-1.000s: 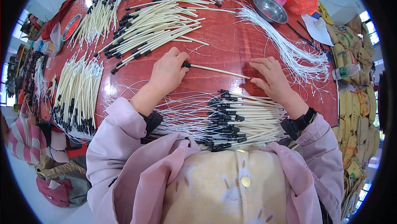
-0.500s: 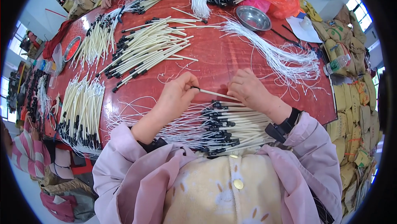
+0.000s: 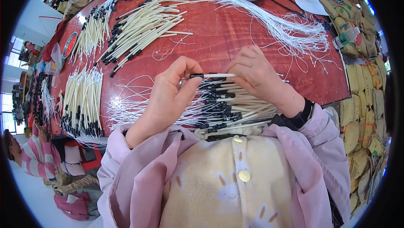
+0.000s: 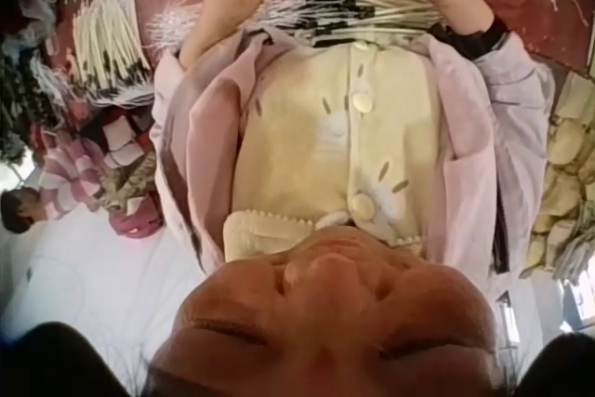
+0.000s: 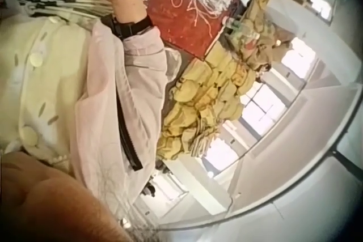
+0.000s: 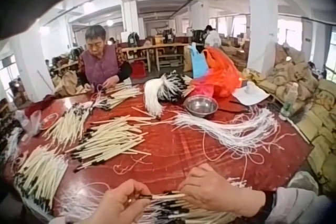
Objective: The person threads a white cord through a plastic tube and slides it down to a black cap at the end. They repeat this process for each tube, occasionally moving finished pieces aside and picking up new components from the table.
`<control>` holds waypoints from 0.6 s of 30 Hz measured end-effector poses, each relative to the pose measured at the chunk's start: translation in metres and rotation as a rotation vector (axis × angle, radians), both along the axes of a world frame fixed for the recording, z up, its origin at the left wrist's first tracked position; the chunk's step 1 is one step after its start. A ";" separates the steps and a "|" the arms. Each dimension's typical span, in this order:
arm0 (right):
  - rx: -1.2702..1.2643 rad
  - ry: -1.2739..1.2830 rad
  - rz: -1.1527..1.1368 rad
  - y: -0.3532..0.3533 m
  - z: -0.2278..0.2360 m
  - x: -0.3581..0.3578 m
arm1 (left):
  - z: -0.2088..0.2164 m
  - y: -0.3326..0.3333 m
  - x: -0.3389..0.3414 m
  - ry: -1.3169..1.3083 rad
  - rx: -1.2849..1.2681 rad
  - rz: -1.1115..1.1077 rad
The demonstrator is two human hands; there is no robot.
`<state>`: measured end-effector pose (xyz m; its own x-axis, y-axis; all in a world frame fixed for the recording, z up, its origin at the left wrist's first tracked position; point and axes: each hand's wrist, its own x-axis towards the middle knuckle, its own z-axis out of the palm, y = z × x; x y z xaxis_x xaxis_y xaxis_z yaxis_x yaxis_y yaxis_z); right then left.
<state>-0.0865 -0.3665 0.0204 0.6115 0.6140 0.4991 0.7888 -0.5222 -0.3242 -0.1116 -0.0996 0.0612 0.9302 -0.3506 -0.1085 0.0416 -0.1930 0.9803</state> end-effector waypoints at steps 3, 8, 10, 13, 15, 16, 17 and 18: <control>-0.084 0.057 0.031 -0.002 0.004 -0.004 | 0.006 0.006 -0.009 0.087 0.042 -0.066; -0.085 0.003 0.040 -0.025 0.010 -0.030 | -0.002 0.057 -0.012 -0.046 0.314 -0.089; -0.133 -0.006 0.009 -0.037 0.015 -0.040 | -0.016 0.103 -0.010 -0.149 0.502 0.086; -0.149 -0.025 -0.050 -0.049 0.033 -0.052 | -0.030 0.186 -0.026 -0.303 0.688 0.375; -0.159 -0.041 -0.085 -0.056 0.035 -0.056 | -0.038 0.228 -0.038 -0.333 0.740 0.423; -0.155 0.023 -0.055 -0.058 0.032 -0.058 | -0.046 0.247 -0.047 -0.307 0.751 0.468; -0.154 0.090 -0.037 -0.062 0.029 -0.060 | -0.051 0.250 -0.050 -0.282 0.756 0.503; -0.152 0.154 -0.018 -0.066 0.028 -0.060 | -0.055 0.249 -0.053 -0.294 0.741 0.497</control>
<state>-0.1466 -0.4322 0.0487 0.6851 0.6631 0.3015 0.7260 -0.5877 -0.3571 -0.1648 0.1495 0.0066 0.9803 0.1586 0.1180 0.0571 -0.7987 0.5990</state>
